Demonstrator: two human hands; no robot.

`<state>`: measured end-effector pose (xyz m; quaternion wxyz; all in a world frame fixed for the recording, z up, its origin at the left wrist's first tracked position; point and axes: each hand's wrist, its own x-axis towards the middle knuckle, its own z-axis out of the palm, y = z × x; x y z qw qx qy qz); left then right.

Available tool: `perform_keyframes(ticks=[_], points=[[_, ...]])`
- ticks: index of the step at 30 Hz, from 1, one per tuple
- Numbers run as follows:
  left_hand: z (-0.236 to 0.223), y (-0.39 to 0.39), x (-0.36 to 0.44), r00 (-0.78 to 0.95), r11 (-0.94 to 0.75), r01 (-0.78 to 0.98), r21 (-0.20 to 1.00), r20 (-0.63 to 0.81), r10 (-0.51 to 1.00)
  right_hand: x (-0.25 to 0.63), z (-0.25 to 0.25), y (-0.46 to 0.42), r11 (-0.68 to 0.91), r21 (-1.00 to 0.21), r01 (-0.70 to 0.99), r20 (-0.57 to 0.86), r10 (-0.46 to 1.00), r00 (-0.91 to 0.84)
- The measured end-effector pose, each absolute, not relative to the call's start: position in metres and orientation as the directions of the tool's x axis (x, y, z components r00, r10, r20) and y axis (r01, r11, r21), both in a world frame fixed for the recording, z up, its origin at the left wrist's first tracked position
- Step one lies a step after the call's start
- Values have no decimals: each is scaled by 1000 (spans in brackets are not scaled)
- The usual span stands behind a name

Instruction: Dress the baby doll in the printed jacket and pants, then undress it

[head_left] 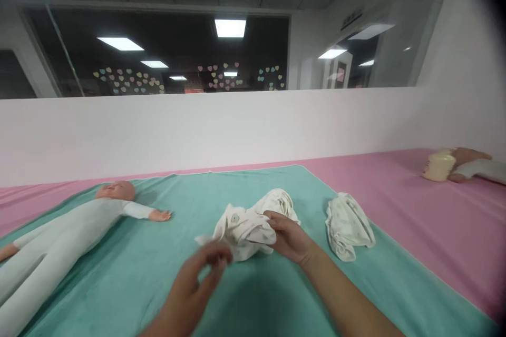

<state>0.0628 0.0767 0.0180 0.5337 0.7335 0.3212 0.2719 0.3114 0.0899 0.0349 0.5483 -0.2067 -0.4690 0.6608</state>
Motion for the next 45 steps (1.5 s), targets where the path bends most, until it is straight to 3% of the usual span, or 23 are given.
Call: perform_keyframes(ticks=[2,4,7,10,13,16,19,22,25,28,30,33,36,38,41,45], points=[[19,129,65,363,-470,359,806,343,866,306,28,95,-30,-761,-648,206,936,-286],[6,171,65,258,-534,544,647,477,841,307,18,105,-41,-692,-721,157,966,-206],[-21,200,59,444,-557,650,516,338,830,316,1,126,-10,-681,-732,59,996,-69],[-27,192,49,561,-633,621,461,303,771,321,-12,141,5,-736,-677,-30,999,41],[-13,168,44,736,-748,493,444,246,631,315,-15,142,2,-877,-481,-9,1000,22],[-3,149,47,822,-812,408,417,220,526,298,-9,129,75,-997,4,75,994,-82],[-3,143,53,765,-773,451,446,252,592,277,-4,112,229,-849,476,147,968,-203],[0,146,55,607,-620,501,605,265,749,265,-6,104,304,-643,703,203,953,-227],[11,150,48,349,-416,438,797,275,896,268,-12,109,329,-523,786,296,935,-194],[24,153,37,77,-309,356,882,302,950,282,-14,120,298,-468,832,366,922,-125],[30,155,31,-44,-287,326,901,317,947,292,-12,125,268,-476,837,389,918,-73],[34,160,25,-134,-269,323,907,325,936,303,-3,123,194,-601,775,411,907,91],[36,165,19,-128,-286,389,876,359,925,310,10,115,124,-731,671,409,867,285],[36,167,17,-94,-311,453,835,392,915,314,16,110,104,-727,679,441,829,345],[33,168,14,75,-361,627,690,408,910,323,19,111,100,-550,829,584,756,296],[24,171,10,403,-521,781,343,361,841,341,13,118,61,-227,972,722,681,126]])
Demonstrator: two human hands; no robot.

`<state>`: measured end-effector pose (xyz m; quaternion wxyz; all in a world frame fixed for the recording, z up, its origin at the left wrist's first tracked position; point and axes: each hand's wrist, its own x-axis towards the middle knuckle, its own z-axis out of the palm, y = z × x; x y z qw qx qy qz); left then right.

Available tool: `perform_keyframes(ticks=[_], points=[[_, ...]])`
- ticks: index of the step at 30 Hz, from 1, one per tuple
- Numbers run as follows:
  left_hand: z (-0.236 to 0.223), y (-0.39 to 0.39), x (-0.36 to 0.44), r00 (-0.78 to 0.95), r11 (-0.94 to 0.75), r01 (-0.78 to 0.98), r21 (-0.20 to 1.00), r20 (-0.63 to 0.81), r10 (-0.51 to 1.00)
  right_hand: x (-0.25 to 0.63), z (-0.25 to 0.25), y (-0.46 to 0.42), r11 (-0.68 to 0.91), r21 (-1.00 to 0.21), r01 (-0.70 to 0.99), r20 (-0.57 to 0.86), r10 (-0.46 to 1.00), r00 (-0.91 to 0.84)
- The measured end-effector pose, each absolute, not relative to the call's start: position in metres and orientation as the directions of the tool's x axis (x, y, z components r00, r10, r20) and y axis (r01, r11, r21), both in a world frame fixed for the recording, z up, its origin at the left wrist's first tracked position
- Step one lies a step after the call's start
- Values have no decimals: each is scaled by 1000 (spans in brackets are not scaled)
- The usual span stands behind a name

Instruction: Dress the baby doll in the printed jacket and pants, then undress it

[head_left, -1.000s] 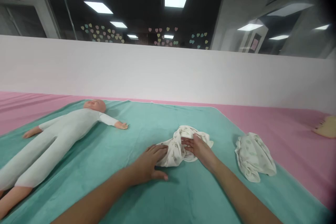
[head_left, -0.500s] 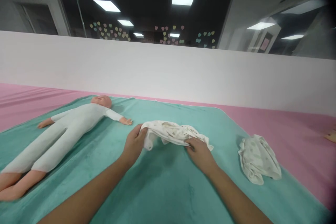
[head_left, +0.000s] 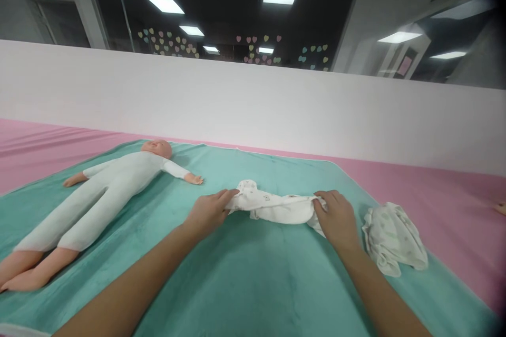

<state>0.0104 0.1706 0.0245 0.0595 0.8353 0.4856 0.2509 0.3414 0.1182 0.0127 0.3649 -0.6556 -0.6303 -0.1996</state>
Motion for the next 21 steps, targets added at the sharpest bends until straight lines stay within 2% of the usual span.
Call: perform_keyframes(ticks=[2,6,9,11,13,15,19,21], points=[[21,175,7,380,-508,795,332,380,843,353,10,121,-21,-236,972,702,688,185],[19,188,-4,95,-316,757,572,382,919,374,7,121,-238,-464,853,521,706,480],[22,195,-11,-124,-193,562,804,312,942,384,7,121,-317,-537,782,439,687,579],[26,196,-14,-222,-105,329,938,185,957,389,7,122,-301,-593,747,431,665,610],[29,195,-16,-215,-12,64,998,26,976,391,5,124,-265,-675,688,405,647,646],[31,195,-18,-131,67,-133,989,-85,988,391,1,125,-221,-768,601,349,643,682],[30,199,-20,46,183,-287,940,-177,983,388,-4,126,-124,-919,375,191,690,698],[29,200,-19,154,220,-357,908,-175,972,383,-3,126,-51,-979,199,97,739,667]])
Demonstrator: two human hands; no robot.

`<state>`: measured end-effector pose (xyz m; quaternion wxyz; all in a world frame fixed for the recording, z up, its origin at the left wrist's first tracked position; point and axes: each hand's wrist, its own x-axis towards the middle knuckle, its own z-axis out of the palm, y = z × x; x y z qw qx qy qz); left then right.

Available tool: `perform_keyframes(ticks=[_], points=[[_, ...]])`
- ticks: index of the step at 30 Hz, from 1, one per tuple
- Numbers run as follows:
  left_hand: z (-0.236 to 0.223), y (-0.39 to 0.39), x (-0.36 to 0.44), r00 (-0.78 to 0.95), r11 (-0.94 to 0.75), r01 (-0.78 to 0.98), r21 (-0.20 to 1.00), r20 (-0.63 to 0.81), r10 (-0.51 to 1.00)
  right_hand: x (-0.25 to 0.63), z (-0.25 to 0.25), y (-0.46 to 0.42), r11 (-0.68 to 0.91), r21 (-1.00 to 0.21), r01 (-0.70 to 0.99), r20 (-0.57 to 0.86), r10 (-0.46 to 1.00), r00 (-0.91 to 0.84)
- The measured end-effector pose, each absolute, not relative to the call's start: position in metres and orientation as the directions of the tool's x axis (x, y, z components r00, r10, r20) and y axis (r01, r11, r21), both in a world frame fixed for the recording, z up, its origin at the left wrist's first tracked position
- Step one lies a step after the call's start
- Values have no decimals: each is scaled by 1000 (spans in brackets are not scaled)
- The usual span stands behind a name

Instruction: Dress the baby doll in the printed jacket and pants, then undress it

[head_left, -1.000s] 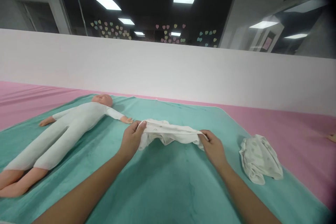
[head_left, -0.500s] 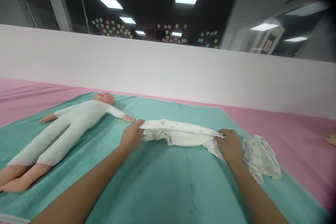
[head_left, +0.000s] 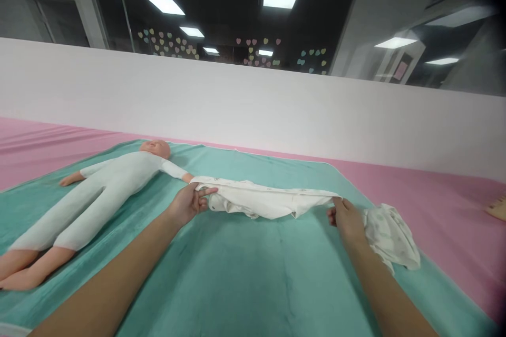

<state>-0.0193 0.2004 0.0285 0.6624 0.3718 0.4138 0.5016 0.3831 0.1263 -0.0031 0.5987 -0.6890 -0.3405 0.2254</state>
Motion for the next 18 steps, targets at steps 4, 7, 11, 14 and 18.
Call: perform_keyframes(ticks=[4,7,11,14,18], points=[[28,199,-16,300,161,-510,845,-1,954,375,2,127,191,-950,-248,25,835,550],[31,196,-13,273,44,-524,851,119,955,380,3,128,299,-809,-506,27,879,476],[38,193,-13,181,-152,-470,870,263,948,390,7,124,398,-689,-606,112,884,453],[40,191,-13,221,-181,-446,877,304,927,391,15,119,478,-699,-532,188,841,507],[36,189,-13,280,-60,-371,927,174,944,387,19,116,411,-873,-263,190,784,591]])
